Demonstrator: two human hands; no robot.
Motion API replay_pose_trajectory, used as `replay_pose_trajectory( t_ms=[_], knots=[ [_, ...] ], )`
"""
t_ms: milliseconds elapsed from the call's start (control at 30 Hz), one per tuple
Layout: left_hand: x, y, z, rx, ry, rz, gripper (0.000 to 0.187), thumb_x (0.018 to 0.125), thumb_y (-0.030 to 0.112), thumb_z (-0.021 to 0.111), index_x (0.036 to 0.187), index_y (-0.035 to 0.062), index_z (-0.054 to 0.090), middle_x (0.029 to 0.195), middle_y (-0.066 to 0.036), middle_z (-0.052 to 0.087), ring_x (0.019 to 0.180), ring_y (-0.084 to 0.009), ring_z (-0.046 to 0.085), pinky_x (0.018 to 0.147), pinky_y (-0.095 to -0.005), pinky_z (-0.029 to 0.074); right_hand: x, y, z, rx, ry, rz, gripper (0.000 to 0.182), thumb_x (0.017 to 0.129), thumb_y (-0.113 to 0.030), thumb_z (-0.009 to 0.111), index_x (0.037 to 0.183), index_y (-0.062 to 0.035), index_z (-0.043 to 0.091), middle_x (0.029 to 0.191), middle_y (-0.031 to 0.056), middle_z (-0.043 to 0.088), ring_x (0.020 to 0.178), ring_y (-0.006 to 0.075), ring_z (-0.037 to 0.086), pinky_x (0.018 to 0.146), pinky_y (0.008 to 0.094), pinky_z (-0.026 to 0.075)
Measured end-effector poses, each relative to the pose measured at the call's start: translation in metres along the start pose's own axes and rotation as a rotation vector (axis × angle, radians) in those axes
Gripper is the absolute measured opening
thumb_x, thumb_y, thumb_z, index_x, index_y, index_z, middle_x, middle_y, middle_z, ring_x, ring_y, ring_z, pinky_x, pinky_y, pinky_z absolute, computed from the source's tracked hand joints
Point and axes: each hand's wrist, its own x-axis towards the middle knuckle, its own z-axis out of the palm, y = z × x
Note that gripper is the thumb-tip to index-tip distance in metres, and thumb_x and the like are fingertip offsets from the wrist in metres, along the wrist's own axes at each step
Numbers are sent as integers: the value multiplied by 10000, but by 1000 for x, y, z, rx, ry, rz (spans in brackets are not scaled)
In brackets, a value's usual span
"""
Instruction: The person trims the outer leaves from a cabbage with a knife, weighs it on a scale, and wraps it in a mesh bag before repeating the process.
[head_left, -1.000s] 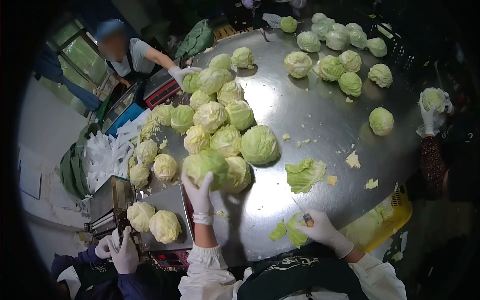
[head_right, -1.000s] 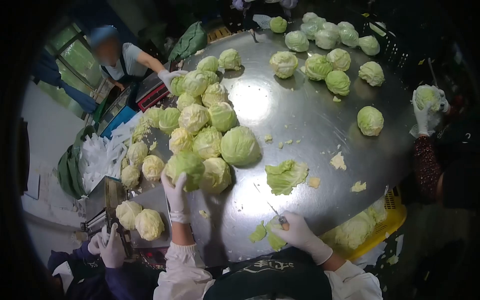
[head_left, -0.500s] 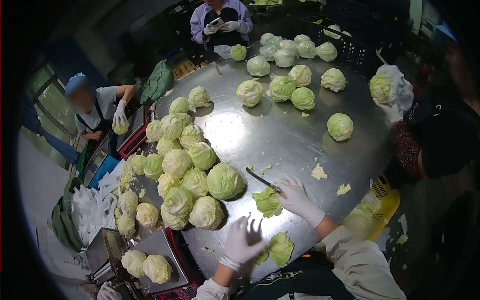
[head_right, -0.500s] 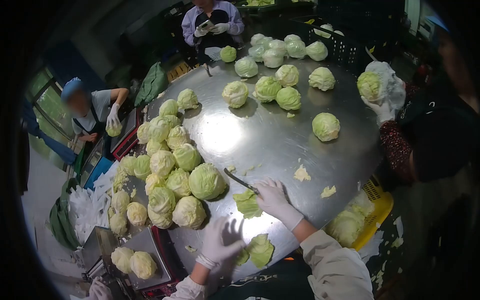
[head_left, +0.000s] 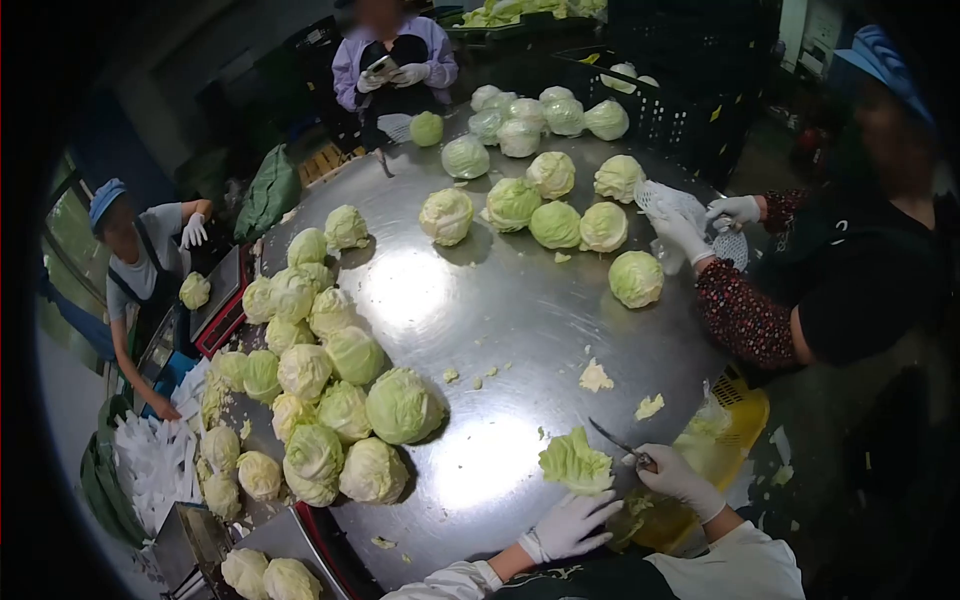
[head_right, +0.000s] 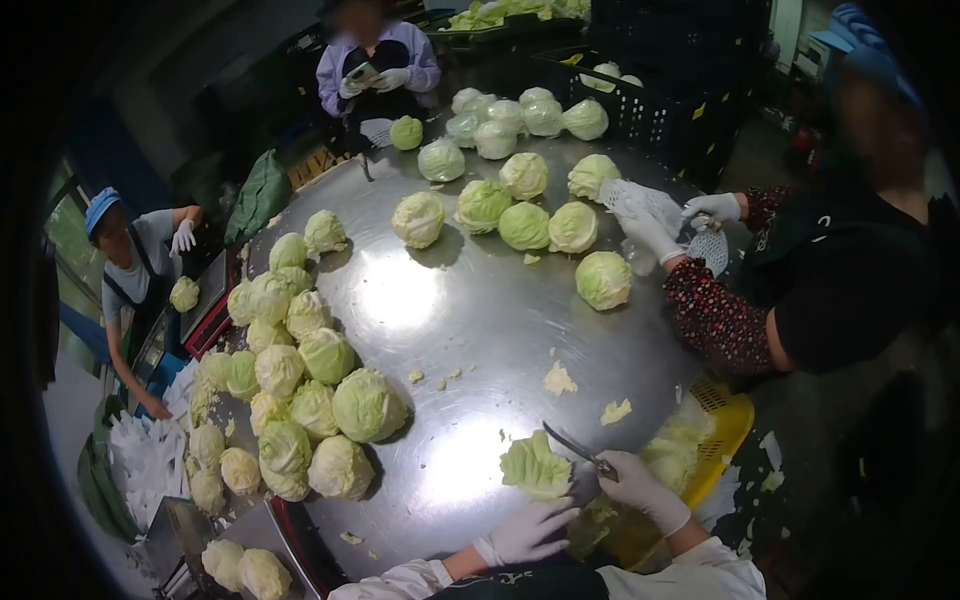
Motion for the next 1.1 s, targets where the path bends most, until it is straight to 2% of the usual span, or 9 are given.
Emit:
replay_pose_trajectory(
  t_ms=[133,200,267,333,433,633,800,967,1100],
  knots=[
    [-2,-40,-37,76,445,-323,238,859,161,737,1069,59,689,836,-134,661,778,-327,646,734,-404,511,-29,7,-27,112,202,136,283,839,-85,616,1106,-57,706,896,97,680,785,214,646,728,328,508],
    [-19,-106,-38,357,444,-470,307,834,222,767,1081,67,670,930,-167,634,868,-338,626,792,-421,492,-33,11,-32,40,173,112,304,848,-99,626,1141,-50,689,880,97,670,783,204,643,725,321,506],
    [17,-123,-95,322,630,-696,594,814,402,779,1290,88,613,1254,-281,566,1168,-434,542,988,-517,433,-29,7,-31,26,176,86,303,859,-109,630,1153,-47,676,883,99,664,787,218,639,733,332,507],
    [31,-162,-105,560,505,-926,906,777,599,743,1502,142,451,1527,-347,319,1385,-563,288,1144,-632,248,-17,-3,-31,-12,146,19,305,883,-128,640,1175,-43,650,890,102,654,794,248,632,749,356,507],
    [43,-194,-109,382,359,-1262,1055,737,667,727,1554,108,360,1573,-357,243,1443,-589,183,1174,-665,172,-4,-16,-35,-41,136,-6,288,895,-153,651,1154,-28,646,921,141,657,842,291,640,788,376,505],
    [78,-126,-8,210,293,-534,895,803,526,708,1461,-8,418,1457,-344,403,1406,-537,325,1176,-621,239,67,-13,-72,-125,436,-210,311,889,-145,657,1174,-21,641,1049,205,658,974,374,621,864,436,497],
    [74,-26,43,-418,-289,-94,657,992,413,590,1506,36,429,1592,-267,335,1484,-458,303,1206,-514,281,191,-27,-138,-292,613,-363,358,878,-158,661,1208,-21,637,1214,196,643,1131,382,594,972,451,475],
    [28,-22,-4,-528,14,-309,491,1015,294,599,1437,57,519,1493,-244,452,1374,-378,477,1158,-441,384,262,10,-170,-384,659,-26,439,867,-180,632,1297,-91,644,1339,188,621,1280,383,545,1078,433,449],
    [-19,-44,-40,-671,483,-613,404,953,63,651,1340,8,548,1389,-182,515,1302,-298,557,1114,-394,450,224,-1,-143,-203,382,-326,410,857,-119,644,1266,-95,651,1241,143,678,1099,305,660,965,384,517]
  ],
)
